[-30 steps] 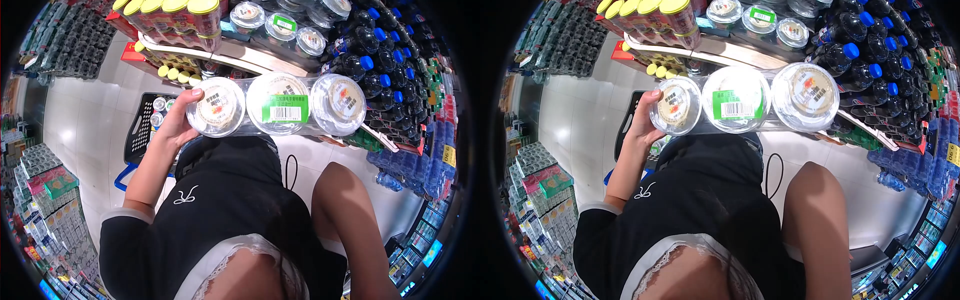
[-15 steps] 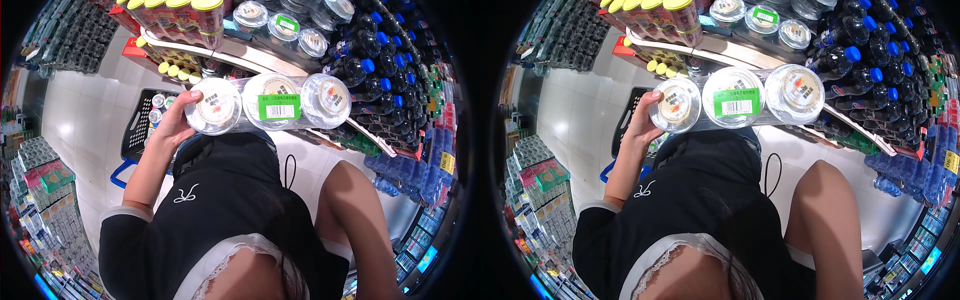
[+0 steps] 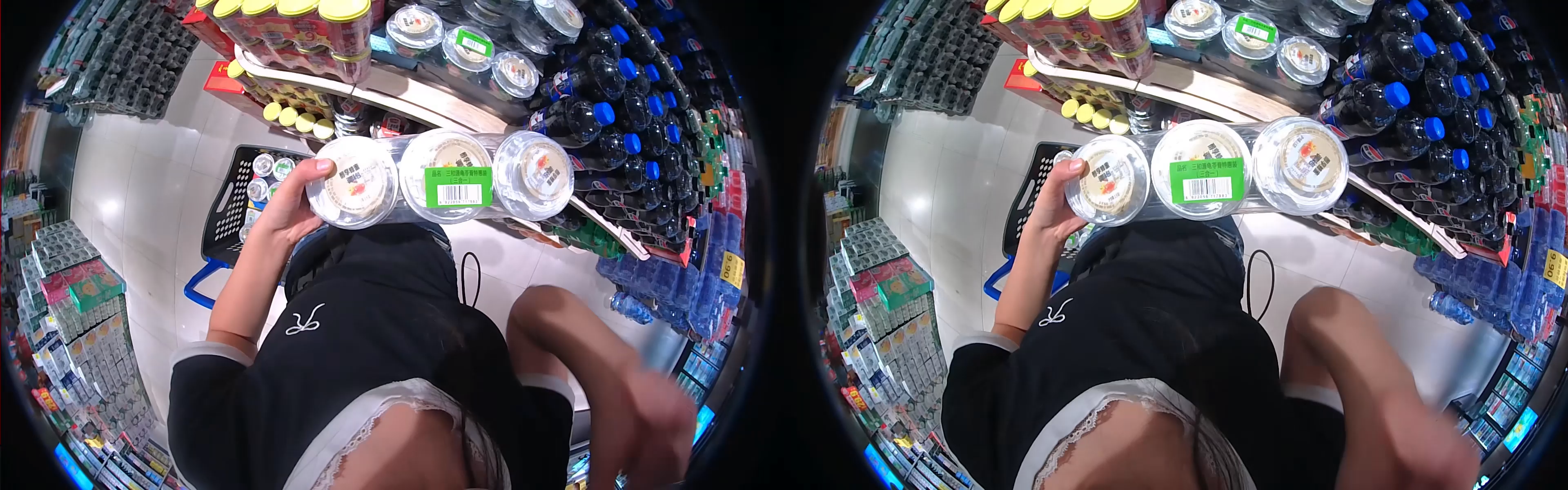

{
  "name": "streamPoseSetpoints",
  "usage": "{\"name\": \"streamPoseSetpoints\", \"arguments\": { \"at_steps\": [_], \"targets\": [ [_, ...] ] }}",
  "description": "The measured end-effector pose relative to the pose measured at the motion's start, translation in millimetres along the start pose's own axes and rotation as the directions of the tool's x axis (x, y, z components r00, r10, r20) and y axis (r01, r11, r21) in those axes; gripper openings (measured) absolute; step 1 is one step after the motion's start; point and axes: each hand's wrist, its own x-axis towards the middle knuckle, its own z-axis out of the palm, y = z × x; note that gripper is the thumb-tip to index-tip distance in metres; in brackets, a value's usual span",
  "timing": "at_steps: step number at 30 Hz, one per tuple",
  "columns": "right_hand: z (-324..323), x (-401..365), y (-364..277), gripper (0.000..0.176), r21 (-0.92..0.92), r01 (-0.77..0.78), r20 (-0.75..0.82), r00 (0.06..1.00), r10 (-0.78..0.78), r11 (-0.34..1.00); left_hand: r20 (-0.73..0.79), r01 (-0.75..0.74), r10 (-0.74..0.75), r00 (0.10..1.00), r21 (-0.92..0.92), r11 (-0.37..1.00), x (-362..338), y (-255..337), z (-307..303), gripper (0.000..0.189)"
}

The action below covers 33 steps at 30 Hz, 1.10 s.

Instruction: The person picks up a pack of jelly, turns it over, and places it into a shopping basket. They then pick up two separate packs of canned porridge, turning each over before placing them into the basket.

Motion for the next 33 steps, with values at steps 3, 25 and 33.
{"name": "streamPoseSetpoints", "arguments": {
  "at_steps": [3, 25, 33],
  "targets": [
    [-34, -115, 5, 0.017, -0.079, -0.532, -0.300, 0.819, 0.489, 0.843, -0.042, -0.028, 0.030, 0.999, 0.046, 0.999, -8, 1, -4, 0.054],
    [-22, -254, -49, 0.053, 0.756, -0.583, -0.118, -0.568, 0.814, -0.297, -0.184, -0.186, 0.267, 0.946, 0.364, 0.912, 67, -34, -38, 0.070],
    [-25, -290, -7, 0.055, 0.780, -0.569, -0.170, -0.593, 0.787, -0.261, -0.158, -0.277, 0.282, 0.946, 0.051, 0.959, 132, -29, -43, 0.055]
  ]
}}
